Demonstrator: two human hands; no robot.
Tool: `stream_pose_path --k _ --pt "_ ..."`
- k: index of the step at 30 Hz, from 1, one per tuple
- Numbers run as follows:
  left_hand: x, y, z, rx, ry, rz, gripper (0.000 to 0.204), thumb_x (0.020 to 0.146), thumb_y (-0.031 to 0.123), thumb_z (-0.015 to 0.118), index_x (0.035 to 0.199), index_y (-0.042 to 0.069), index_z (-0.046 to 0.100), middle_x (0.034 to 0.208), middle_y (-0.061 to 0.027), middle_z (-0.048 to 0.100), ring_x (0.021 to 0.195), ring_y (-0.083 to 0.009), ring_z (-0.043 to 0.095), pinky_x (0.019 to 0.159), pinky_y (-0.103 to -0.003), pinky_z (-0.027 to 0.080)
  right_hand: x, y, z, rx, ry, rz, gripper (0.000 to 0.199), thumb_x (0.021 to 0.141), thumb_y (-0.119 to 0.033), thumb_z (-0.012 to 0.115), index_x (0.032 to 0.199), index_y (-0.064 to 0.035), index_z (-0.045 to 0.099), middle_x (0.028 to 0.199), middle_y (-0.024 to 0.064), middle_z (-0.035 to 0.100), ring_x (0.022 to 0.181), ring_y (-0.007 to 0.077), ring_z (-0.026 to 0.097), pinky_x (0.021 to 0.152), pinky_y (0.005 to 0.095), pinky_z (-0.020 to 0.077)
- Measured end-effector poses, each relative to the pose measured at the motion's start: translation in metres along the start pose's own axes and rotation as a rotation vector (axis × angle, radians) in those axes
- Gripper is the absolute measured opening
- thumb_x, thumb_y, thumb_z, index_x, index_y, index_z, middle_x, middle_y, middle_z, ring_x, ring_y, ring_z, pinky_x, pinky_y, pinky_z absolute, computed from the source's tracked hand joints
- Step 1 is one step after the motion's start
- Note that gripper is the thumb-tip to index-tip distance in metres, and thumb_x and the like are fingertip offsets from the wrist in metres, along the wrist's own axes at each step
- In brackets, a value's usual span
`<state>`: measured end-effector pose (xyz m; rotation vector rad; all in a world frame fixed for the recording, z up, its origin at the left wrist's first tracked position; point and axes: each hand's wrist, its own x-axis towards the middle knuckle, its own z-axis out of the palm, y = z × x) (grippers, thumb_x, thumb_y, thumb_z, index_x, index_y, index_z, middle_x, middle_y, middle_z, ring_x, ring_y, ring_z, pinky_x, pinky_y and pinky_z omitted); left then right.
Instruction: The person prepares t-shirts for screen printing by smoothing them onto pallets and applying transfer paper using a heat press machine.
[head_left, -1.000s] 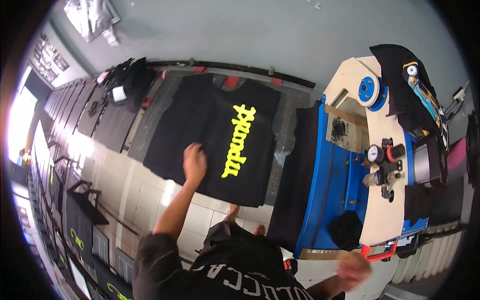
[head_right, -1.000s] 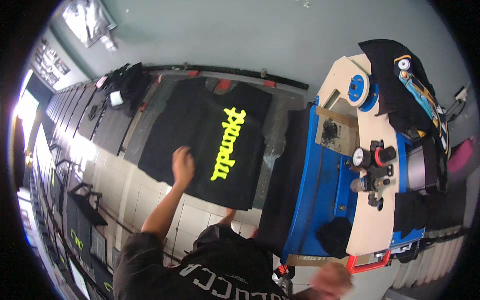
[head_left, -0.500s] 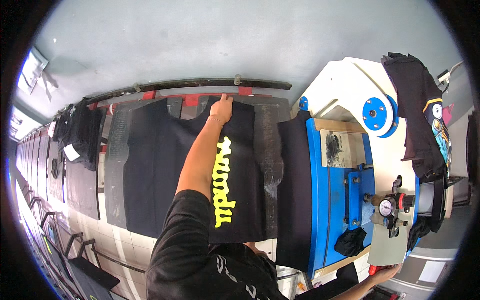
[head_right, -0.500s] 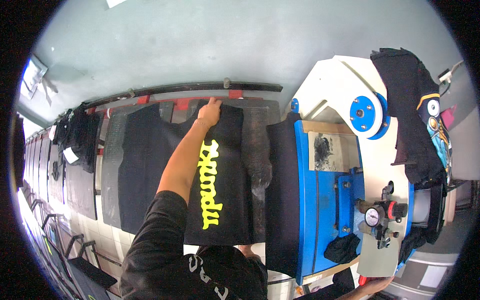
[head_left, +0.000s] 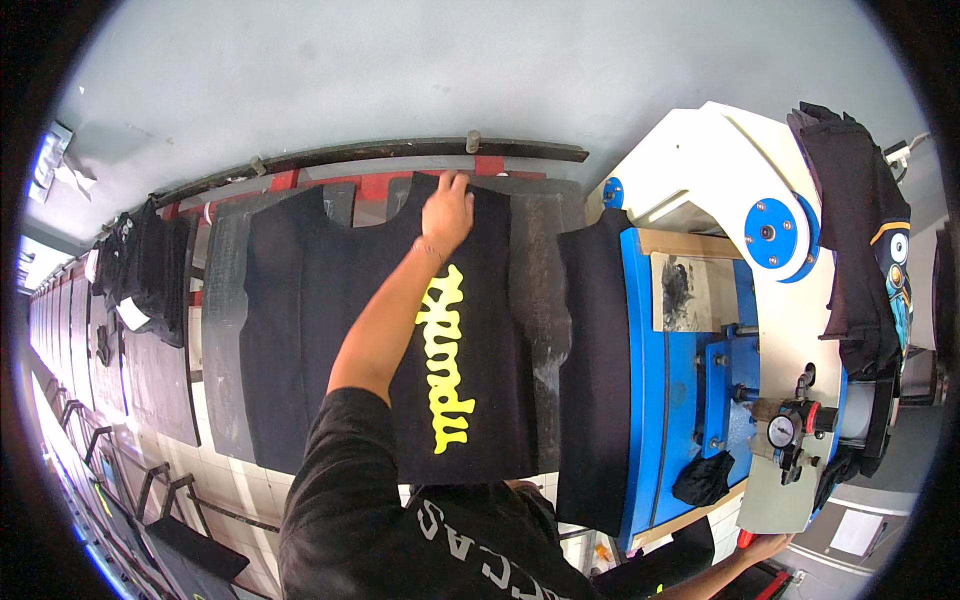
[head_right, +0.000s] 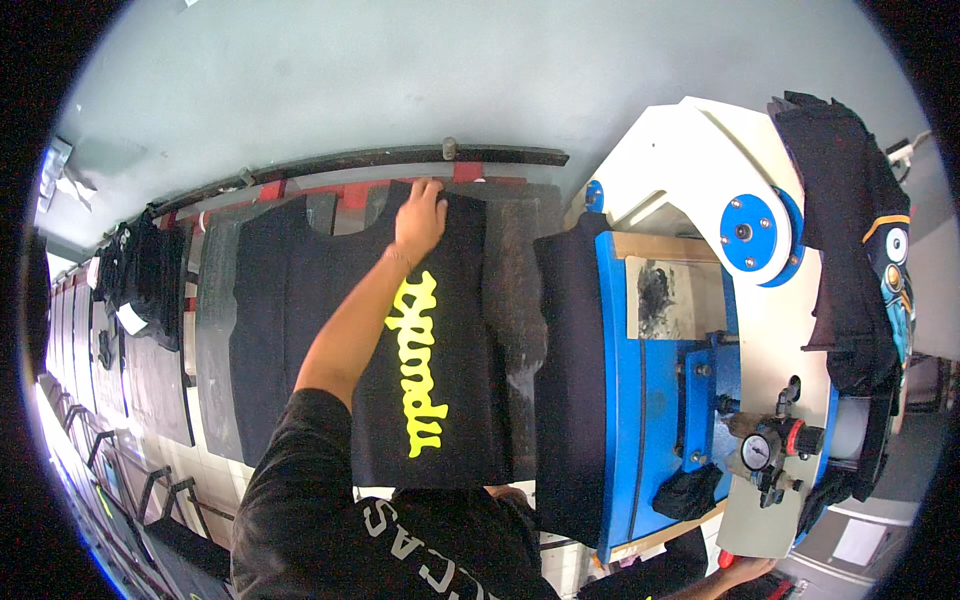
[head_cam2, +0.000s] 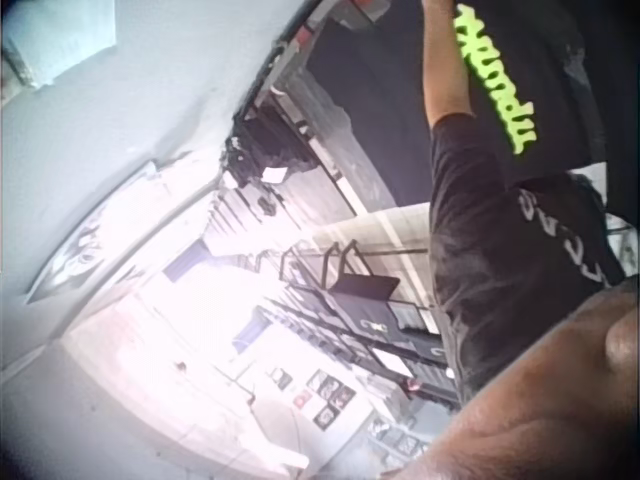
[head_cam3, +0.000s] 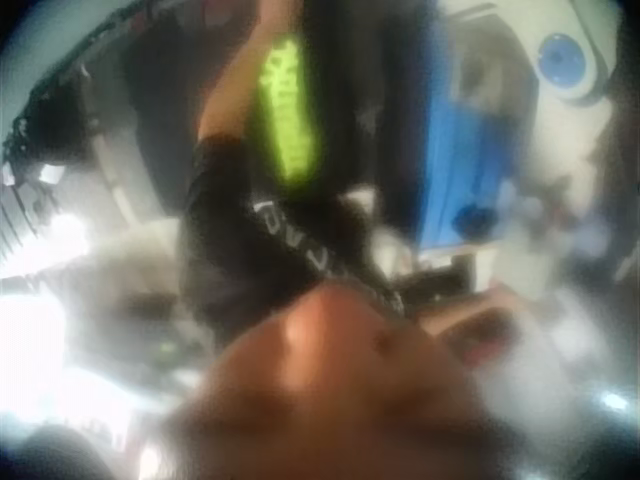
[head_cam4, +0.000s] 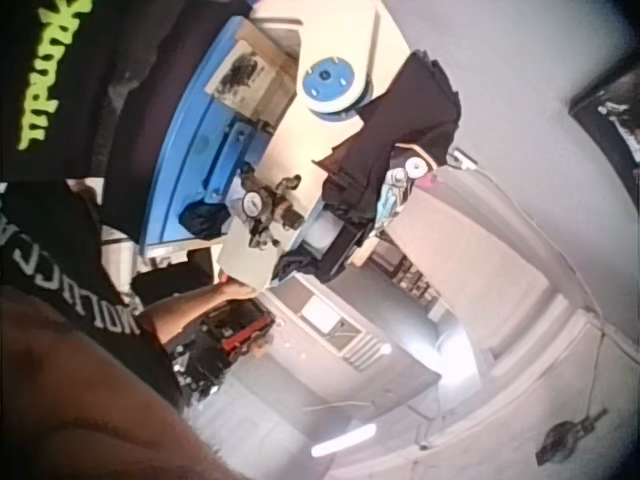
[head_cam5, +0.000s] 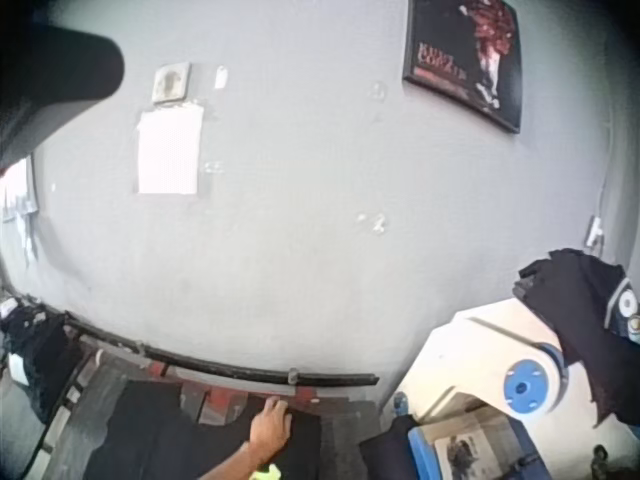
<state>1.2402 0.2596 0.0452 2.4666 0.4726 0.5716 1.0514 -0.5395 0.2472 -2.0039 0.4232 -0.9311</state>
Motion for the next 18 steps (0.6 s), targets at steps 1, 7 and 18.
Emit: stream_pose_path --k 1,7,18 --pt "-0.022 0.011 0.003 -0.063 0.126 0.042 0.038 0.089 0.020 0.059 0.121 0.002 0.051 0.133 -0.0233 0.046 0.113 -0.0437 0.055 0.094 -0.049 0.048 0.001 -0.001 0.001 -0.007 -0.007 -0.020 0.045 0.093 -0.024 0.043 0.124 0.0062 0.055 0.118 0.0168 0.058 0.103 0.0253 0.060 0.087 0.0371 0.0494" --pt "-0.239 0.108 -0.004 0.231 -0.320 0.112 0.076 0.091 0.043 0.058 0.144 -0.005 0.033 0.152 -0.0254 0.026 0.143 -0.0428 0.020 0.115 -0.054 0.020 0.002 -0.003 0.001 -0.008 -0.056 -0.053 0.045 0.092 -0.023 0.044 0.124 0.0066 0.055 0.118 0.0172 0.059 0.103 0.0253 0.060 0.085 0.0378 0.0501" --pt "-0.456 0.216 0.006 0.328 -0.532 0.081 0.080 0.092 0.053 0.050 0.147 -0.002 0.031 0.156 -0.0184 0.024 0.146 -0.0355 0.018 0.118 -0.049 0.016 -0.009 -0.012 0.026 0.191 -0.069 -0.003 0.039 0.100 -0.032 0.041 0.094 0.0015 0.059 0.062 0.0002 0.047 0.049 0.0089 0.040 0.049 0.0255 0.0324"
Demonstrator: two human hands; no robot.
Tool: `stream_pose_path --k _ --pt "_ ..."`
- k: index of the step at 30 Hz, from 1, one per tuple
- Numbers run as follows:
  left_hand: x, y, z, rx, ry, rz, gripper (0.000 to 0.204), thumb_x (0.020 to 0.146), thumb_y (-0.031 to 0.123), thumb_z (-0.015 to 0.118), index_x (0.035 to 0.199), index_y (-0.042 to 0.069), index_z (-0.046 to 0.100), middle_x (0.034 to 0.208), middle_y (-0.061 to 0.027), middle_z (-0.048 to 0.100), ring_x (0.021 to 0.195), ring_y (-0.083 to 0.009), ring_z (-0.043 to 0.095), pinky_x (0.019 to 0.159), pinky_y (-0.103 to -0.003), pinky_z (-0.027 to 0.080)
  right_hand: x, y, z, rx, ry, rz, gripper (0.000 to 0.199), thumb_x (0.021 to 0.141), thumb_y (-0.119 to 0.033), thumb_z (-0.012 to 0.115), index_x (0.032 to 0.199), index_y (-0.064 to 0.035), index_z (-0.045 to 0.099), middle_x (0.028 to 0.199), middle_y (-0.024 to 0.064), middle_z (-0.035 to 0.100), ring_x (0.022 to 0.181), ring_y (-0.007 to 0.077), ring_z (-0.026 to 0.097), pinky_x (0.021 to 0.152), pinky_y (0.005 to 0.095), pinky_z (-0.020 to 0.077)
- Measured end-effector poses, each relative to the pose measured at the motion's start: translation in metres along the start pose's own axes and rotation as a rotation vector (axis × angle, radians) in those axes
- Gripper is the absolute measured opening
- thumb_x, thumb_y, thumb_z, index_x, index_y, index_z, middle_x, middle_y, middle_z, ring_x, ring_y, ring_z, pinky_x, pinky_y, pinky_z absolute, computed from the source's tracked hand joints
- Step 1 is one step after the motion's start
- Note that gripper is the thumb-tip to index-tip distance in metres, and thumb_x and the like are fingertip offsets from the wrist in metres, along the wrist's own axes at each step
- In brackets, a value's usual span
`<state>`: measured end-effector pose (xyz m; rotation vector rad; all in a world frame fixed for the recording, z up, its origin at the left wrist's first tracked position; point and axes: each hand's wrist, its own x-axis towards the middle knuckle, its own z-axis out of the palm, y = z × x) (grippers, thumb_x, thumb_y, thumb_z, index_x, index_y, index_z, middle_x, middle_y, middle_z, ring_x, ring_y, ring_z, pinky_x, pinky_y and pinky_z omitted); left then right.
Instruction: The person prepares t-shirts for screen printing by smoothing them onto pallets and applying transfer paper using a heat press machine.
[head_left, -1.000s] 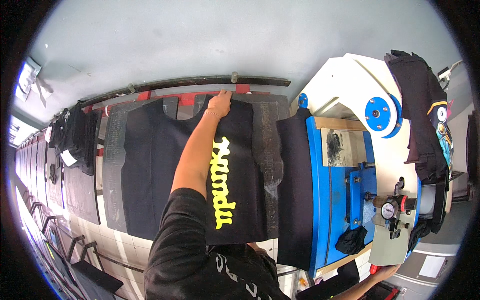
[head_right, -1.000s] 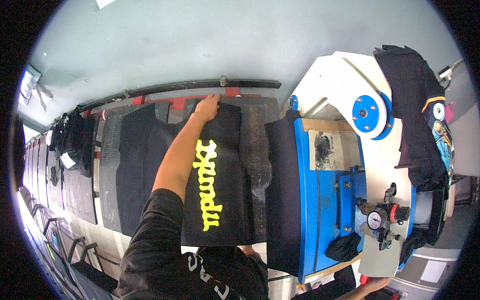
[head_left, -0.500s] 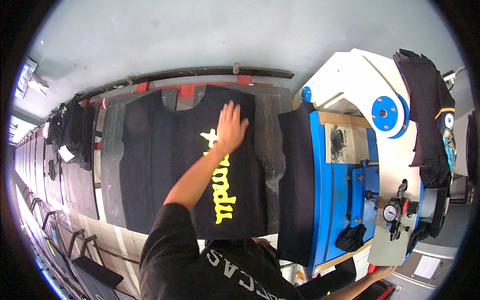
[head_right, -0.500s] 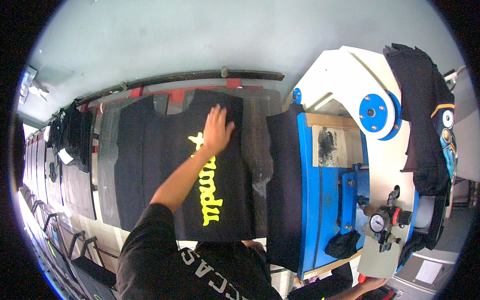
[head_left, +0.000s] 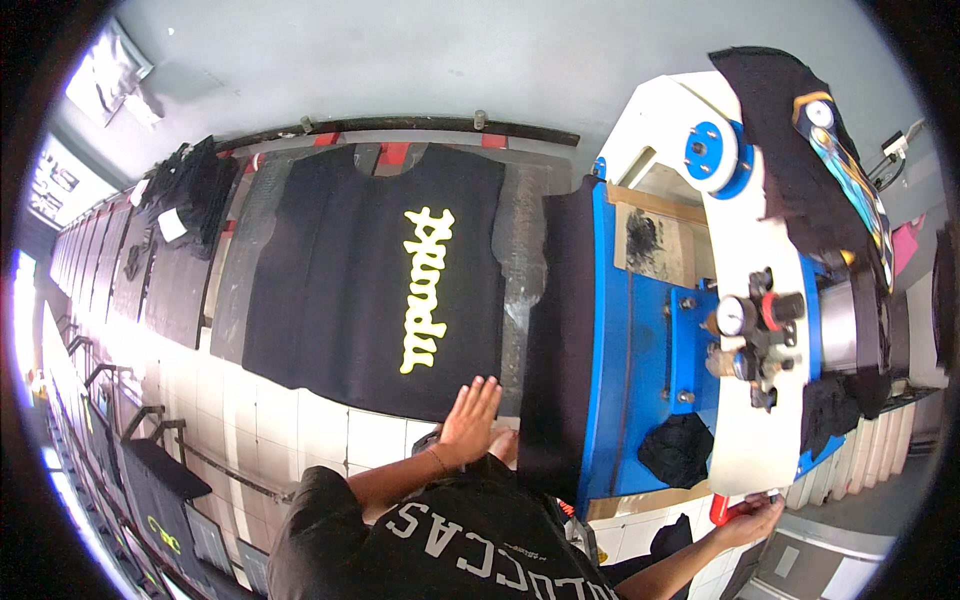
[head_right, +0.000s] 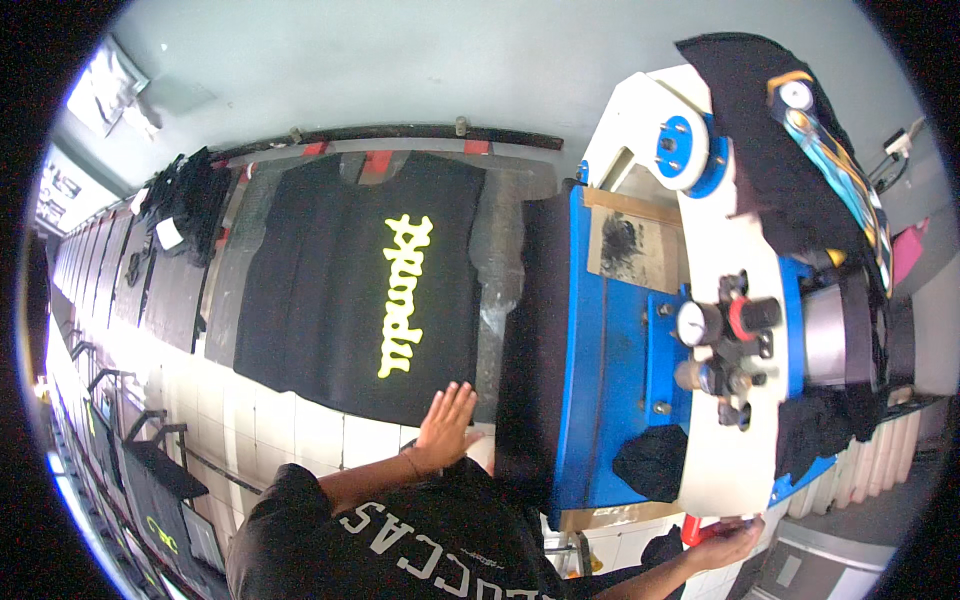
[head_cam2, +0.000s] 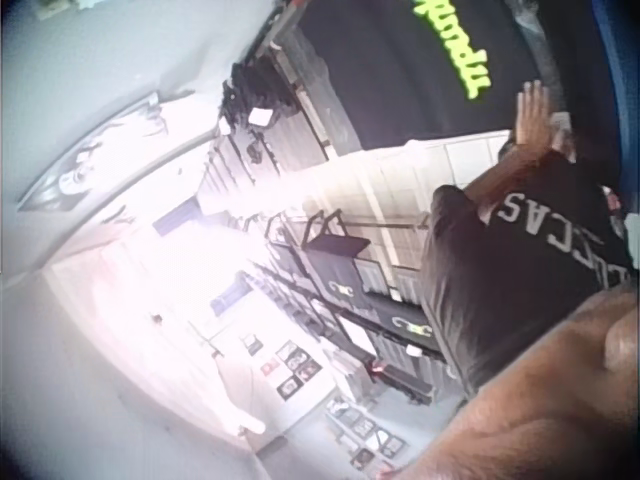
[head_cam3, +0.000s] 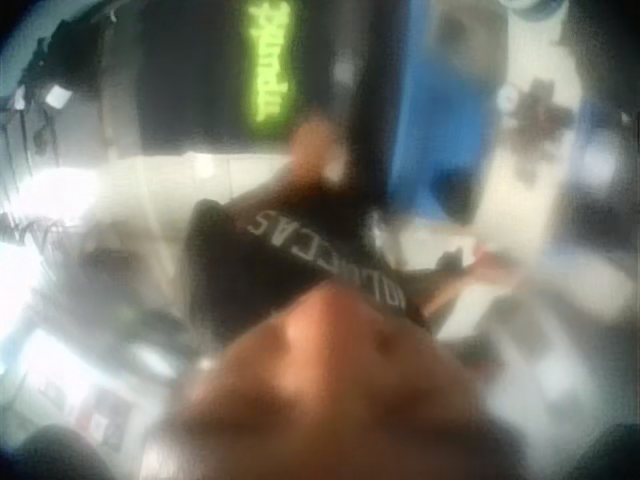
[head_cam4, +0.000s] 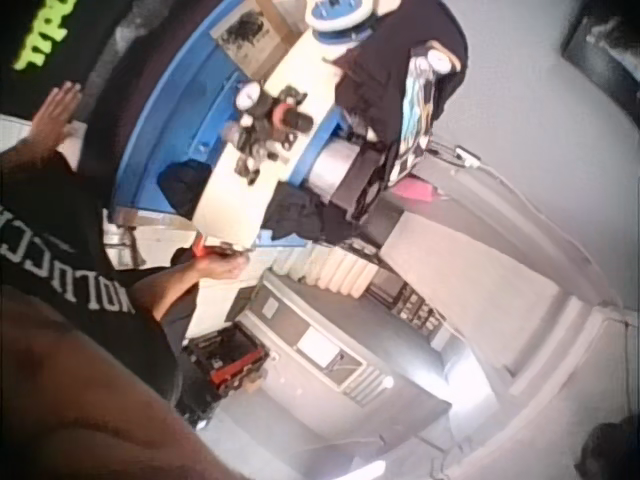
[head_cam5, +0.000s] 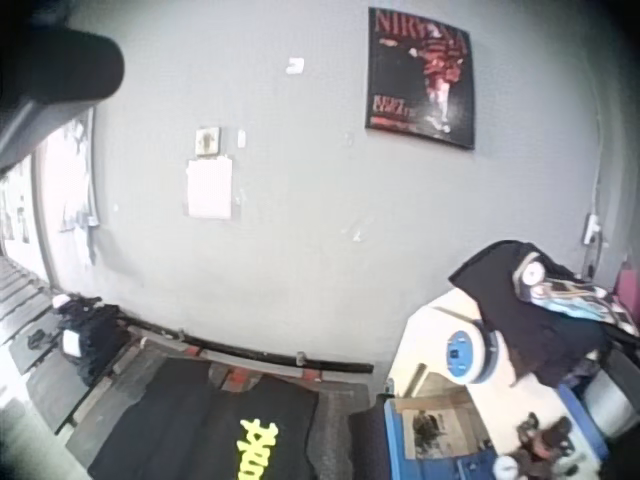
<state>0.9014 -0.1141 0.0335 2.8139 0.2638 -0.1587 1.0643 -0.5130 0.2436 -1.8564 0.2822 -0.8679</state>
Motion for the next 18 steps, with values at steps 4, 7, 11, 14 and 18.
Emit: stream_pose_path --k 4,7,11,14,18 --pt "0.010 -0.016 -0.002 -0.006 0.362 -0.369 0.079 0.087 0.041 0.062 0.144 -0.005 0.031 0.151 -0.0234 0.029 0.140 -0.0435 0.025 0.115 -0.054 0.019 0.017 0.025 -0.009 0.041 -0.333 -0.337 0.031 0.102 -0.024 0.040 0.093 0.0015 0.056 0.072 0.0044 0.050 0.066 0.0125 0.045 0.064 0.0284 0.0387" --pt "0.013 -0.053 0.007 0.099 0.507 -0.649 0.075 0.097 0.046 0.046 0.145 -0.009 0.027 0.153 -0.0271 0.024 0.144 -0.0427 0.018 0.117 -0.052 0.016 0.020 0.018 -0.001 0.037 -0.352 -0.460 0.029 0.095 -0.021 0.041 0.092 0.0033 0.056 0.088 0.0132 0.057 0.085 0.0224 0.053 0.080 0.0372 0.0435" --pt "-0.001 -0.052 0.016 0.079 0.506 -0.811 0.074 0.098 0.045 0.042 0.146 -0.009 0.025 0.154 -0.0263 0.022 0.145 -0.0406 0.016 0.118 -0.050 0.014 0.016 0.010 0.009 0.120 -0.224 -0.436 0.031 0.092 -0.022 0.040 0.086 0.0026 0.058 0.088 0.0146 0.059 0.087 0.0285 0.054 0.088 0.0434 0.0420" --pt "-0.013 -0.037 0.027 0.073 0.539 -0.804 0.074 0.098 0.045 0.042 0.145 -0.009 0.025 0.154 -0.0266 0.022 0.145 -0.0401 0.016 0.118 -0.050 0.013 0.019 0.013 0.004 0.076 -0.281 -0.478 0.036 0.092 -0.022 0.040 0.071 0.0020 0.057 0.079 0.0136 0.060 0.081 0.0275 0.053 0.085 0.0434 0.0422" --pt "-0.012 -0.019 0.028 0.047 0.498 -0.760 0.074 0.098 0.044 0.043 0.146 -0.009 0.024 0.154 -0.0272 0.021 0.145 -0.0403 0.016 0.118 -0.050 0.013 0.020 0.024 0.006 0.155 -0.186 -0.540 0.038 0.087 -0.017 0.041 0.055 0.0010 0.051 0.065 0.0122 0.059 0.075 0.0249 0.051 0.078 0.0419 0.0423"
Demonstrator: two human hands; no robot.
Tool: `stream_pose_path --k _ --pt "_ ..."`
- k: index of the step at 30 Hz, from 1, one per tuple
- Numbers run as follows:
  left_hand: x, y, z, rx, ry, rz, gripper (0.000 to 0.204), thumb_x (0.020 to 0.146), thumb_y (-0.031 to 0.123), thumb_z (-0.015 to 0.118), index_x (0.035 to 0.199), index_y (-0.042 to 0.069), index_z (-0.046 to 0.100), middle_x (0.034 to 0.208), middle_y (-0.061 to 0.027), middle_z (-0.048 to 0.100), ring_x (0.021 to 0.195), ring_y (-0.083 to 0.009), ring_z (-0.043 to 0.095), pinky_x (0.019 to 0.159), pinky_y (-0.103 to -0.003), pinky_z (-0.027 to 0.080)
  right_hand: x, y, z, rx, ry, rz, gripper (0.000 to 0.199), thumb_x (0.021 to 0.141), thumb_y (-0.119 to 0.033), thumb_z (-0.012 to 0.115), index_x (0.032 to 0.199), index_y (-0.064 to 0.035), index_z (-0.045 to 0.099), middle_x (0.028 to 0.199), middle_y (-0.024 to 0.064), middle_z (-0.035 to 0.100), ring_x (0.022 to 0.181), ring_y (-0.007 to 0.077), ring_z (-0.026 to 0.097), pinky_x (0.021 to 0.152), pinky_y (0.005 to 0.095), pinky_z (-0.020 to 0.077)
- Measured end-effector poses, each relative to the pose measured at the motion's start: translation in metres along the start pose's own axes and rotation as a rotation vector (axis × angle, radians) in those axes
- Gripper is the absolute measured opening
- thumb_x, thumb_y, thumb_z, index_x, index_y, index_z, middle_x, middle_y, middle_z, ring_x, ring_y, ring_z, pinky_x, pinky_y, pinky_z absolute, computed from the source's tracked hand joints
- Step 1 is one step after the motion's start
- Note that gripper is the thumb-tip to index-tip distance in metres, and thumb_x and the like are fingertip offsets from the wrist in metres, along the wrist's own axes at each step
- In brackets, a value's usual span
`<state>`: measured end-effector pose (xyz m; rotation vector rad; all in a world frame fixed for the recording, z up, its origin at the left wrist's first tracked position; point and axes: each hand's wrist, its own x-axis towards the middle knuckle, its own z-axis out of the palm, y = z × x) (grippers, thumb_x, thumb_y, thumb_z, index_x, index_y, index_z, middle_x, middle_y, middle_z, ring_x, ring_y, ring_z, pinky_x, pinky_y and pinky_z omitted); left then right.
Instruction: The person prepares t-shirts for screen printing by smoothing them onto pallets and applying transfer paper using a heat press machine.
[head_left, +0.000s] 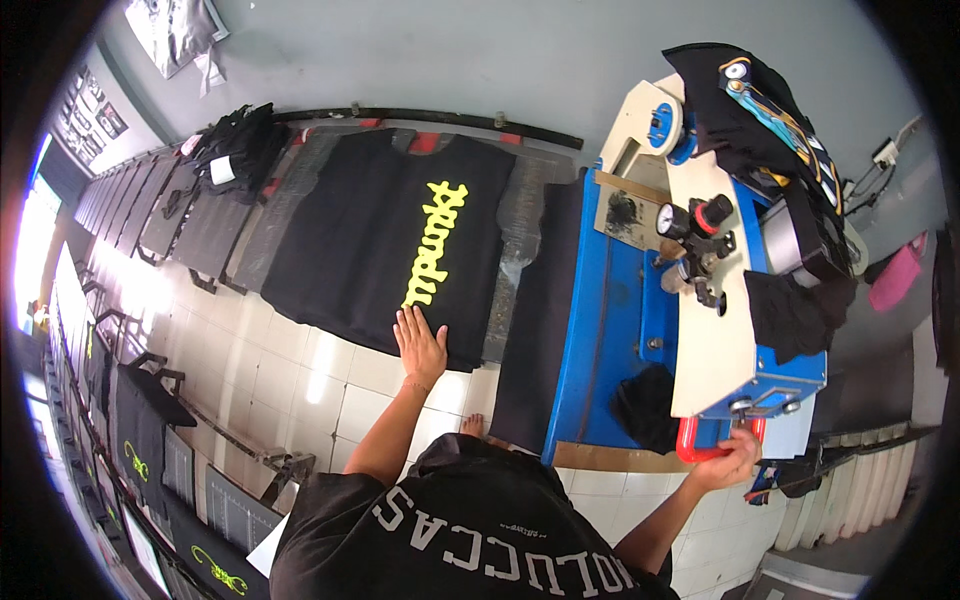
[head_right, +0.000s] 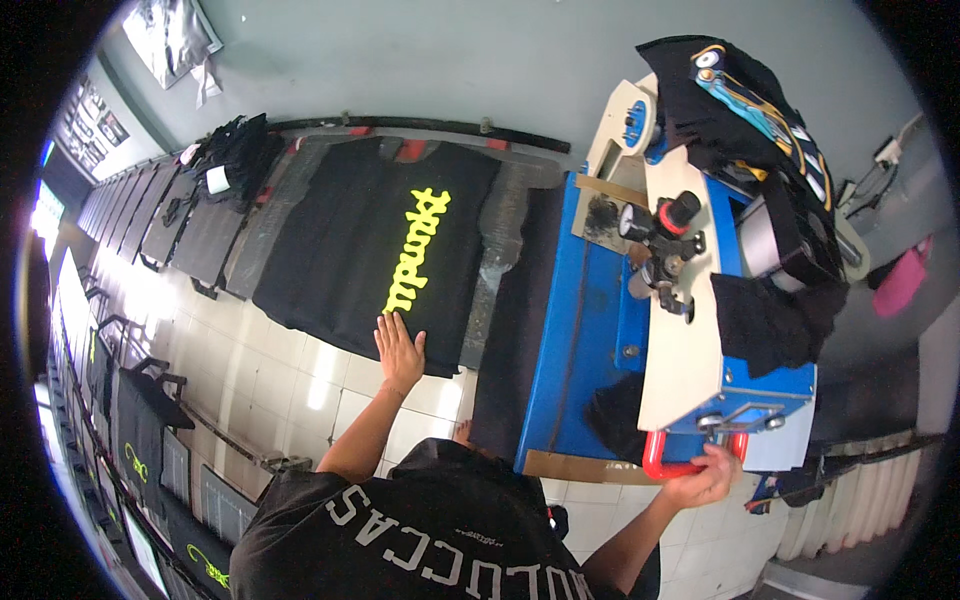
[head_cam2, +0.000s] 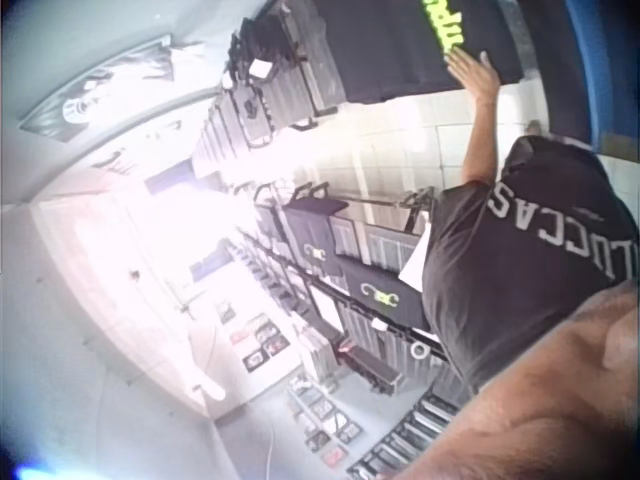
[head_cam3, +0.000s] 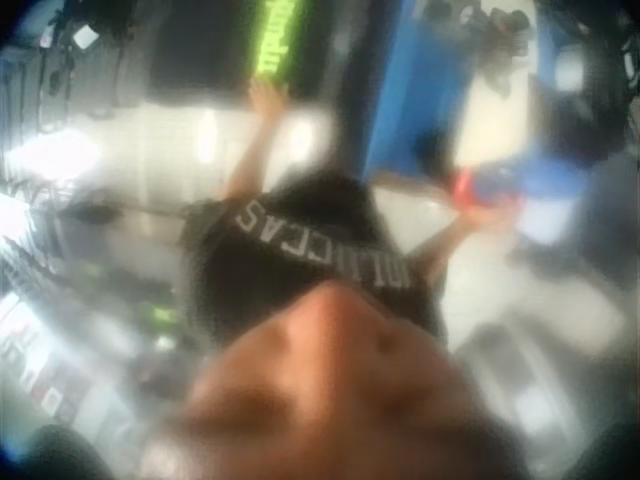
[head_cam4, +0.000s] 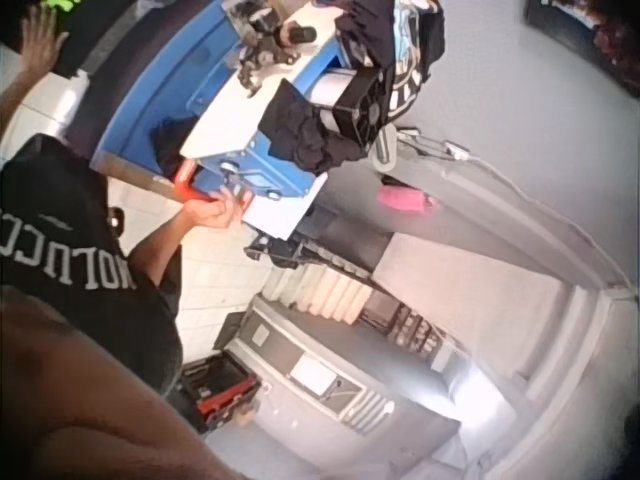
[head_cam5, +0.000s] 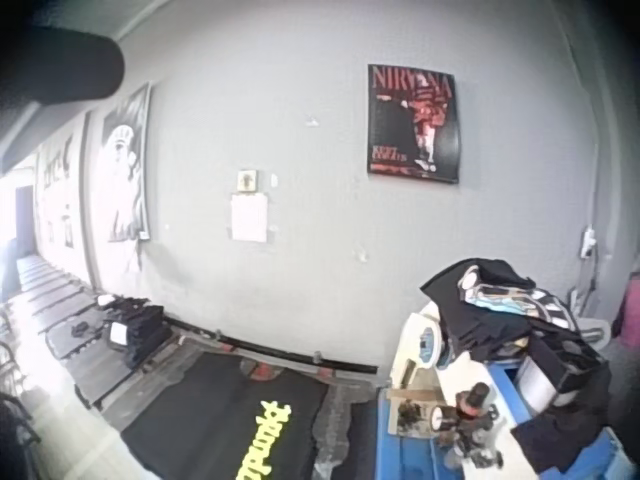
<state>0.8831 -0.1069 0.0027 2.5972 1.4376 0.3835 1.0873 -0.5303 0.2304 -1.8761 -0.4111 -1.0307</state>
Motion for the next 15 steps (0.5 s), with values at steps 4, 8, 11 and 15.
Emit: stream_pose_path --k 4,8,11,15 --pt "-0.010 -0.007 -0.003 -0.050 0.013 0.019 0.073 0.098 0.042 0.046 0.147 -0.008 0.023 0.155 -0.0274 0.019 0.145 -0.0409 0.014 0.118 -0.050 0.011 0.002 -0.006 0.003 0.057 -0.012 0.059 0.033 0.085 -0.014 0.042 0.057 -0.0002 0.054 0.064 0.0103 0.059 0.071 0.0230 0.049 0.070 0.0390 0.0406" --pt "-0.017 -0.002 0.000 -0.059 0.003 0.063 0.072 0.097 0.039 0.048 0.146 -0.008 0.025 0.155 -0.0275 0.018 0.145 -0.0424 0.014 0.118 -0.051 0.012 0.001 -0.009 0.004 0.055 0.014 0.165 0.035 0.088 -0.015 0.043 0.058 -0.0001 0.055 0.060 0.0091 0.058 0.069 0.0216 0.048 0.070 0.0380 0.0387" --pt "-0.043 0.015 -0.008 -0.240 0.053 0.222 0.061 0.094 0.029 0.055 0.140 -0.005 0.036 0.150 -0.0276 0.030 0.141 -0.0437 0.024 0.115 -0.051 0.018 0.002 -0.008 0.005 0.042 0.015 0.087 0.036 0.089 -0.015 0.045 0.057 -0.0003 0.054 0.058 0.0096 0.058 0.069 0.0218 0.048 0.071 0.0382 0.0384" --pt "-0.094 0.042 -0.014 -0.785 -0.350 0.315 0.040 0.086 0.011 0.066 0.118 -0.002 0.046 0.115 -0.0232 0.054 0.102 -0.0410 0.057 0.088 -0.046 0.047 0.005 -0.007 -0.001 0.020 0.034 -0.002 0.037 0.088 -0.014 0.043 0.054 -0.0016 0.053 0.056 0.0094 0.057 0.068 0.0230 0.048 0.072 0.0388 0.0381"
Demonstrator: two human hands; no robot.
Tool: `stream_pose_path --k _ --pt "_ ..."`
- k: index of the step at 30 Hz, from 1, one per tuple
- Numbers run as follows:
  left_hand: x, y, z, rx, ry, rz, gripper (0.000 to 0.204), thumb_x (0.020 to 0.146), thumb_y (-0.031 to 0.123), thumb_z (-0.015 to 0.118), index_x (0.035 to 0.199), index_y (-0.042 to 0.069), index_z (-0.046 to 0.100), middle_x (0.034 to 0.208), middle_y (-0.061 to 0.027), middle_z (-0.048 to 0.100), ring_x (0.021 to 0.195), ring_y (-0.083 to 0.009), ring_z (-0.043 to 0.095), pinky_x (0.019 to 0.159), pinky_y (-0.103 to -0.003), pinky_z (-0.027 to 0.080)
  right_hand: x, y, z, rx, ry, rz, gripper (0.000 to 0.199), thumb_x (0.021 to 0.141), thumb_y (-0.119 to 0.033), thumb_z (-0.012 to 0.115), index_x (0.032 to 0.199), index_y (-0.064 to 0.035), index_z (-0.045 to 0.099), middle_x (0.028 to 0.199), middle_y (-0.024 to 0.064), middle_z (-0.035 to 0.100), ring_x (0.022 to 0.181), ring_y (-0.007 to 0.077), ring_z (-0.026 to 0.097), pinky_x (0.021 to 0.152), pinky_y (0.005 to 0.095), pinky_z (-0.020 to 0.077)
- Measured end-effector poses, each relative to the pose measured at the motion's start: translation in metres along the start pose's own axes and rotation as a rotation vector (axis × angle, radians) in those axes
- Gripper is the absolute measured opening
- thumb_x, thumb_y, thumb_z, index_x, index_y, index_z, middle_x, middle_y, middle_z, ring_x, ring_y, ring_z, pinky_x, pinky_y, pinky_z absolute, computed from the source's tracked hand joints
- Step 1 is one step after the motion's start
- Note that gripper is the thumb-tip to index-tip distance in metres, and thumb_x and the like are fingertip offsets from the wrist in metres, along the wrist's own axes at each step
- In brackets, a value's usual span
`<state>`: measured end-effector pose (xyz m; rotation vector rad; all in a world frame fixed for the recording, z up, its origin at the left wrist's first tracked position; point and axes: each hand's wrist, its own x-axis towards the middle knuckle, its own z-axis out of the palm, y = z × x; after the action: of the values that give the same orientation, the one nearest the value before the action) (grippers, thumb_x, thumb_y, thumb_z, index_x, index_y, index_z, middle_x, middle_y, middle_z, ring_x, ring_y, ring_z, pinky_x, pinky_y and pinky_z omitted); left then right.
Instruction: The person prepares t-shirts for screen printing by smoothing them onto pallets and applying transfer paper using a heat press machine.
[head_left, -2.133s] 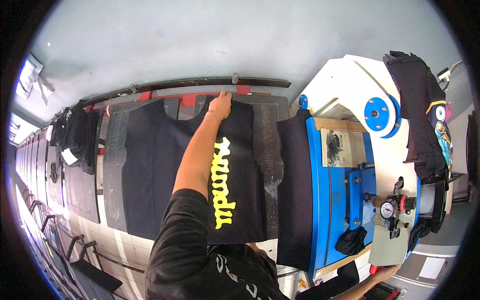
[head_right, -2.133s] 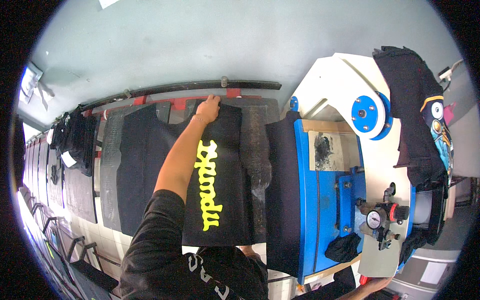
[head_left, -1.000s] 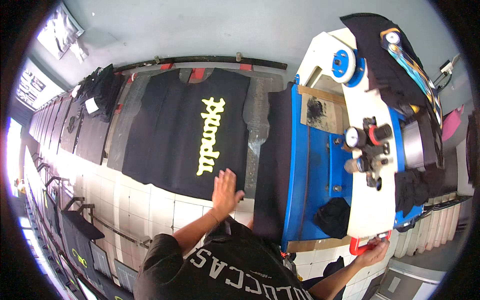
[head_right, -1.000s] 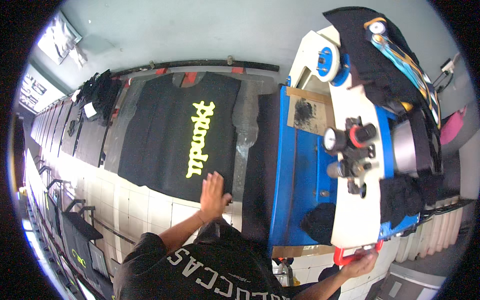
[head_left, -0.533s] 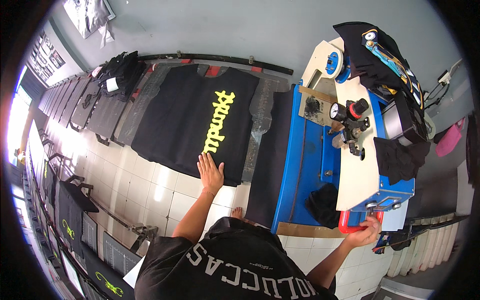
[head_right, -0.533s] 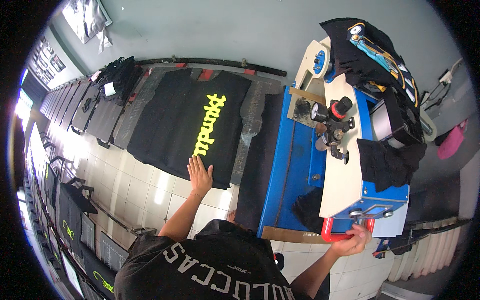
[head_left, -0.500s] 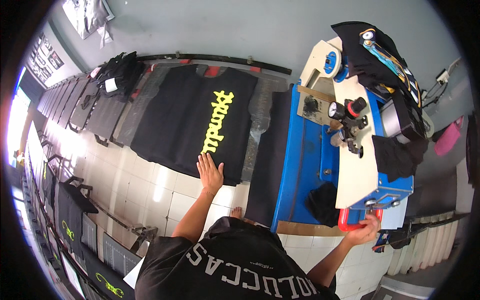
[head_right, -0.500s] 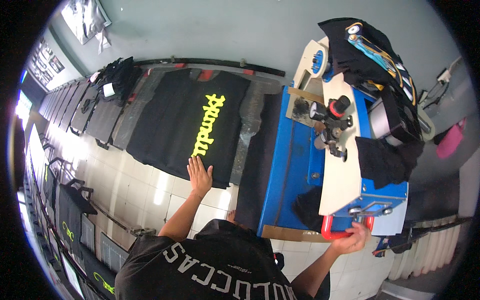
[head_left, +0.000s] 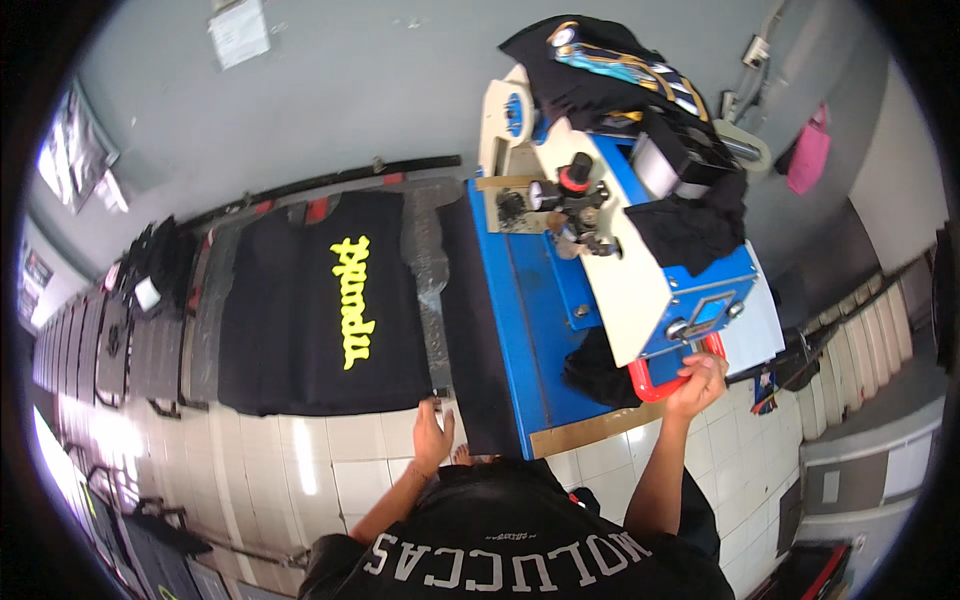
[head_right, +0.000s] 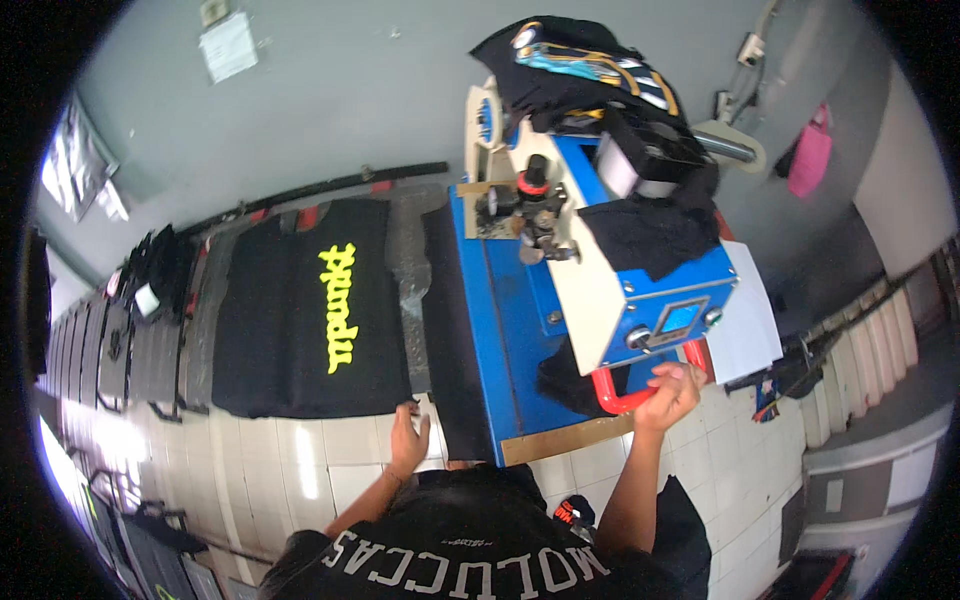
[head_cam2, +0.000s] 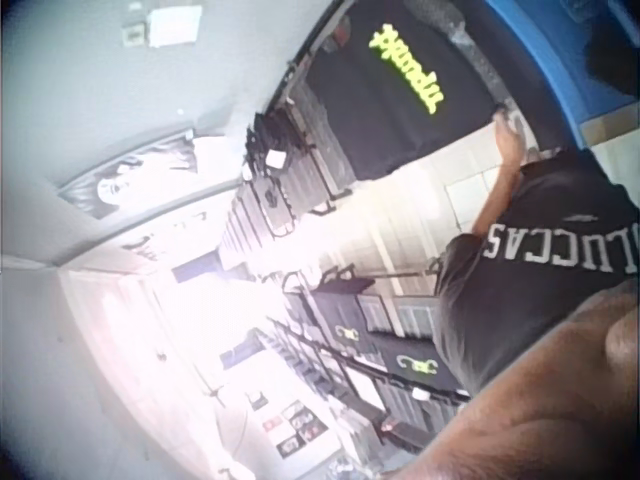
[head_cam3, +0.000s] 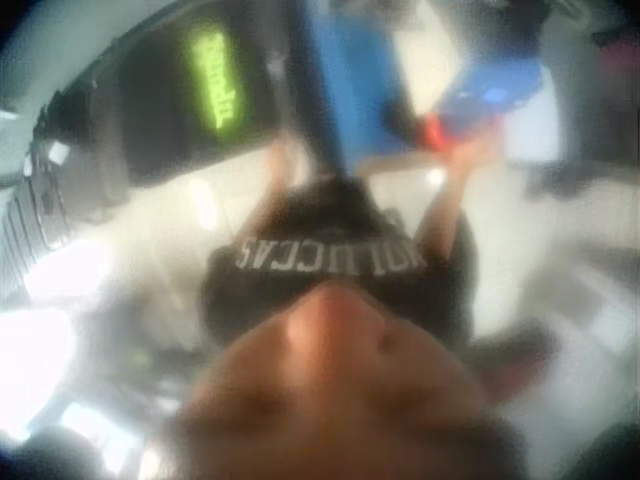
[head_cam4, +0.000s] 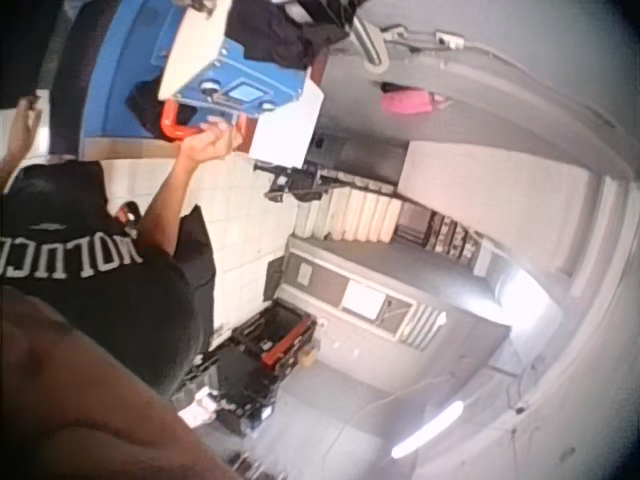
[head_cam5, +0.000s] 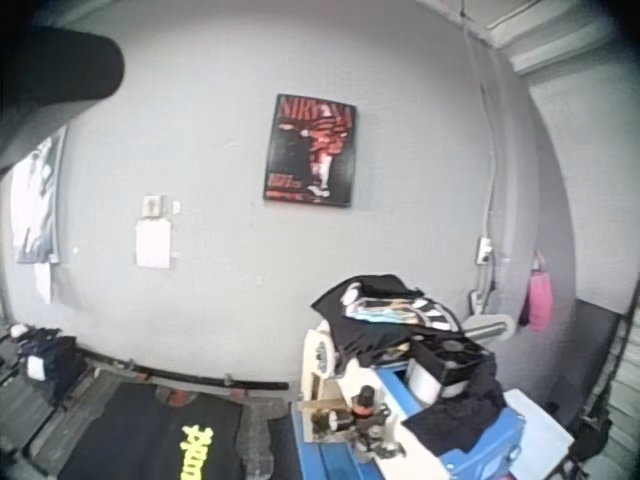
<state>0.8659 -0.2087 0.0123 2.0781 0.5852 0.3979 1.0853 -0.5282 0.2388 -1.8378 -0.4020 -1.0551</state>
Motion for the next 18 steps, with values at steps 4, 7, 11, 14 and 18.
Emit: stream_pose_path --k 4,7,11,14,18 --pt "-0.017 -0.043 0.038 -0.430 -0.028 -0.436 0.053 0.089 0.025 0.071 0.122 -0.003 0.041 0.115 -0.0155 0.054 0.105 -0.0299 0.059 0.083 -0.037 0.049 0.006 -0.013 0.010 -0.031 -0.026 -0.079 0.032 0.083 -0.012 0.042 0.055 -0.0043 0.054 0.054 0.0075 0.055 0.060 0.0234 0.048 0.070 0.0377 0.0370" --pt "-0.006 -0.059 0.028 -0.871 -0.482 -0.796 0.039 0.092 0.026 0.067 0.121 0.007 0.049 0.108 -0.0059 0.058 0.096 -0.0208 0.059 0.083 -0.035 0.050 0.007 -0.007 0.008 -0.032 0.000 -0.072 0.030 0.081 -0.013 0.044 0.054 -0.0052 0.054 0.052 0.0055 0.055 0.055 0.0226 0.049 0.069 0.0364 0.0367" --pt "-0.014 -0.079 0.032 -0.907 -0.596 -0.791 0.010 0.094 0.019 0.064 0.094 0.013 0.056 0.083 0.0022 0.059 0.075 -0.0123 0.059 0.075 -0.031 0.050 0.010 -0.007 0.004 0.001 -0.035 -0.103 0.035 0.088 -0.015 0.041 0.058 -0.0044 0.054 0.048 0.0053 0.052 0.054 0.0186 0.044 0.070 0.0362 0.0357" --pt "-0.023 -0.067 0.029 -0.853 -0.622 -0.793 0.011 0.094 0.019 0.063 0.088 0.013 0.055 0.078 0.0031 0.058 0.071 -0.0111 0.058 0.067 -0.028 0.050 0.011 -0.008 0.002 0.011 -0.026 -0.123 0.034 0.087 -0.015 0.040 0.058 -0.0047 0.054 0.048 0.0048 0.052 0.054 0.0191 0.044 0.069 0.0363 0.0358" --pt "-0.022 -0.059 0.024 -0.782 -0.662 -0.795 0.012 0.095 0.020 0.062 0.088 0.014 0.054 0.076 0.0025 0.057 0.067 -0.0111 0.056 0.058 -0.024 0.048 0.014 -0.010 0.005 0.016 0.048 -0.146 0.033 0.081 -0.016 0.043 0.051 -0.0052 0.051 0.047 0.0053 0.052 0.044 0.0211 0.045 0.064 0.0356 0.0372"
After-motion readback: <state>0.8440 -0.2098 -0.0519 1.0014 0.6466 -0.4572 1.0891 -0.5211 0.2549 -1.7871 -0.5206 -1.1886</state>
